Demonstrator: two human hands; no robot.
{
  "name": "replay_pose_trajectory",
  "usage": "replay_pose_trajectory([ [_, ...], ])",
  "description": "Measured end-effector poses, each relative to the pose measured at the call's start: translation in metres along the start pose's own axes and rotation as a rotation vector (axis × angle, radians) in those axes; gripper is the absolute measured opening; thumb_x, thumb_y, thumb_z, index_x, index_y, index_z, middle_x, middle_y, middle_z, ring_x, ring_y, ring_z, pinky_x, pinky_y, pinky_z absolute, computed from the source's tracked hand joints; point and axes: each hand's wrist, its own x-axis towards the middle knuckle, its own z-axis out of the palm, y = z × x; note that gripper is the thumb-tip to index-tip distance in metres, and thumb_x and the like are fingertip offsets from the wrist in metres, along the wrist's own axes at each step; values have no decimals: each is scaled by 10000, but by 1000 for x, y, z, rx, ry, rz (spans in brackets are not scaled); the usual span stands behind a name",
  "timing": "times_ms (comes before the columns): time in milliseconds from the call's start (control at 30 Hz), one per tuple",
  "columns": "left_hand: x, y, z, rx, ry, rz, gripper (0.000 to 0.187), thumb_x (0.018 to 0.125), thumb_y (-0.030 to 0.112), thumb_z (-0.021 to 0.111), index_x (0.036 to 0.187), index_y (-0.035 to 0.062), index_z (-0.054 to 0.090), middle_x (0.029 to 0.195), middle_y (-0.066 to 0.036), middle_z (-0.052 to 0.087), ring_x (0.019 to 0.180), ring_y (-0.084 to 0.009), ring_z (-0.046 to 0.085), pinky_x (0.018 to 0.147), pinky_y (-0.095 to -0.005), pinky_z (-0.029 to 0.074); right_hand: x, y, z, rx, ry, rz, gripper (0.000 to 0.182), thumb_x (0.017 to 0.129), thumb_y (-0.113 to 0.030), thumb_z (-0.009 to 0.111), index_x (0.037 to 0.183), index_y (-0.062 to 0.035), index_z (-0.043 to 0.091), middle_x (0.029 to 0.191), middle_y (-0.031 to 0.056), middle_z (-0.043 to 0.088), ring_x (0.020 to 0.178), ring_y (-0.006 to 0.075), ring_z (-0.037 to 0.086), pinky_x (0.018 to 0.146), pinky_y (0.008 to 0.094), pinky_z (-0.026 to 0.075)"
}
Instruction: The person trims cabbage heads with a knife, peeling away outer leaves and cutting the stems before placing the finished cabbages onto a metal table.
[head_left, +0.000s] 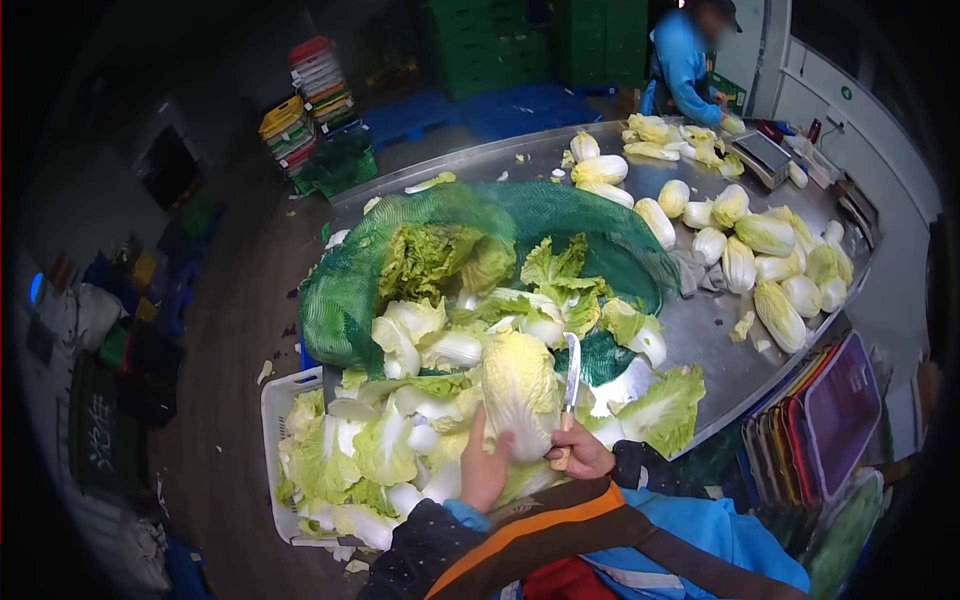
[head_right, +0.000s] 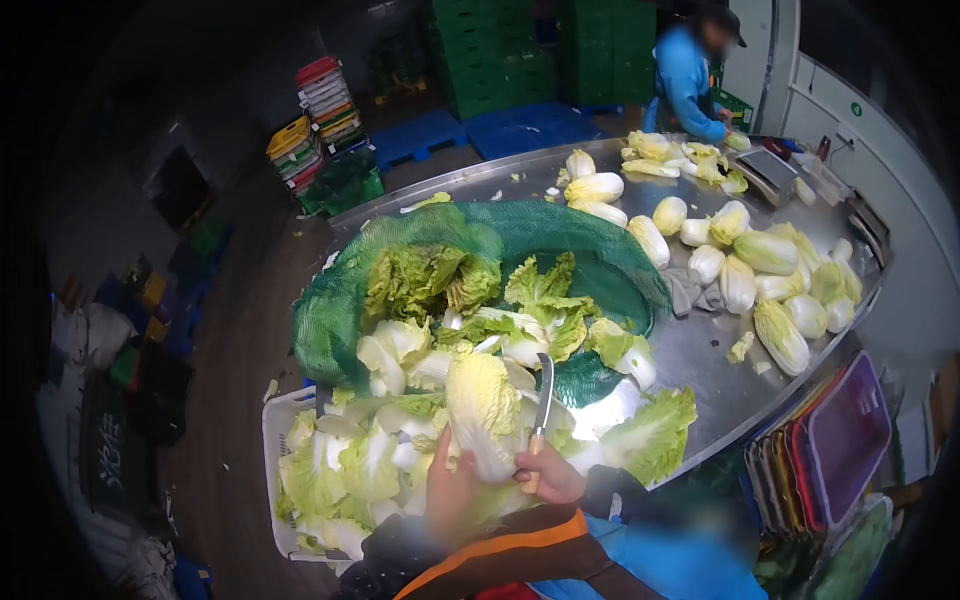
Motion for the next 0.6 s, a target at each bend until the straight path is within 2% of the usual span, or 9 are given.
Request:
replay_pose_trajectory([
  [100, -3, -5, 7, -106, 163, -14, 467, 893, 177, 550, 1287, -27, 403, 1187, -235, 544, 1074, -282, 541, 920, -368, 404, -2, 5, -3, 69, -27, 16, 427, 824, 22, 549, 1203, -107, 402, 952, 44, 542, 664, 103, 508, 554, 200, 432],
  [167, -6, -8, 9, -17, 331, 159, 370, 918, 144, 481, 1243, -33, 456, 1182, -240, 546, 1080, -289, 542, 923, -371, 402, -3, 7, 2, 50, -22, 10, 436, 825, 7, 550, 1217, -107, 396, 949, 46, 546, 654, 102, 509, 539, 199, 425],
  [233, -10, -4, 5, 44, 343, 182, 371, 916, 140, 477, 1244, -33, 454, 1171, -243, 549, 1076, -299, 544, 923, -366, 401, -3, 7, -1, 30, -18, 3, 446, 826, -8, 550, 1230, -107, 391, 947, 48, 549, 645, 101, 509, 523, 197, 419],
  [300, -14, -7, -2, 108, 352, 202, 373, 915, 135, 474, 1246, -34, 451, 1160, -246, 553, 1072, -309, 547, 923, -361, 400, -3, 4, -9, 106, -250, 50, 491, 816, -41, 569, 1262, -102, 372, 942, 52, 554, 626, 104, 515, 494, 205, 415],
  [400, -5, -22, -24, 9, 256, 66, 365, 905, 125, 481, 1239, -23, 465, 1125, -255, 559, 1081, -333, 536, 934, -364, 393, -8, 6, -6, 88, -163, 80, 544, 805, -63, 572, 1300, -99, 347, 951, 55, 556, 585, 100, 506, 461, 208, 412],
  [433, 10, -21, -35, 190, 236, 48, 394, 900, 124, 487, 1263, -21, 435, 1142, -247, 550, 1088, -328, 528, 939, -368, 389, -8, 8, -13, 93, -159, 84, 544, 805, -63, 572, 1300, -99, 347, 951, 55, 556, 585, 100, 506, 461, 208, 412],
  [500, 32, -29, -56, 366, 227, 36, 426, 894, 122, 493, 1287, -18, 404, 1159, -239, 542, 1095, -324, 520, 945, -372, 385, -1, 3, -29, 67, -400, 80, 649, 763, -2, 599, 1340, -68, 310, 1030, 68, 567, 717, 134, 567, 594, 236, 479],
  [533, 41, -34, -66, 597, 347, 175, 460, 882, 109, 513, 1301, -19, 374, 1187, -225, 527, 1104, -312, 513, 944, -378, 388, -3, -2, -9, 61, -406, 84, 649, 763, -2, 599, 1340, -68, 310, 1030, 68, 567, 717, 134, 567, 594, 236, 479],
  [600, 43, -6, -67, 833, 461, 314, 498, 870, 95, 533, 1316, -20, 343, 1216, -210, 513, 1113, -300, 506, 943, -383, 391, -14, -12, 32, -302, -68, -204, 773, 693, 49, 660, 1366, -31, 286, 1143, 88, 550, 937, 168, 570, 798, 280, 474],
])
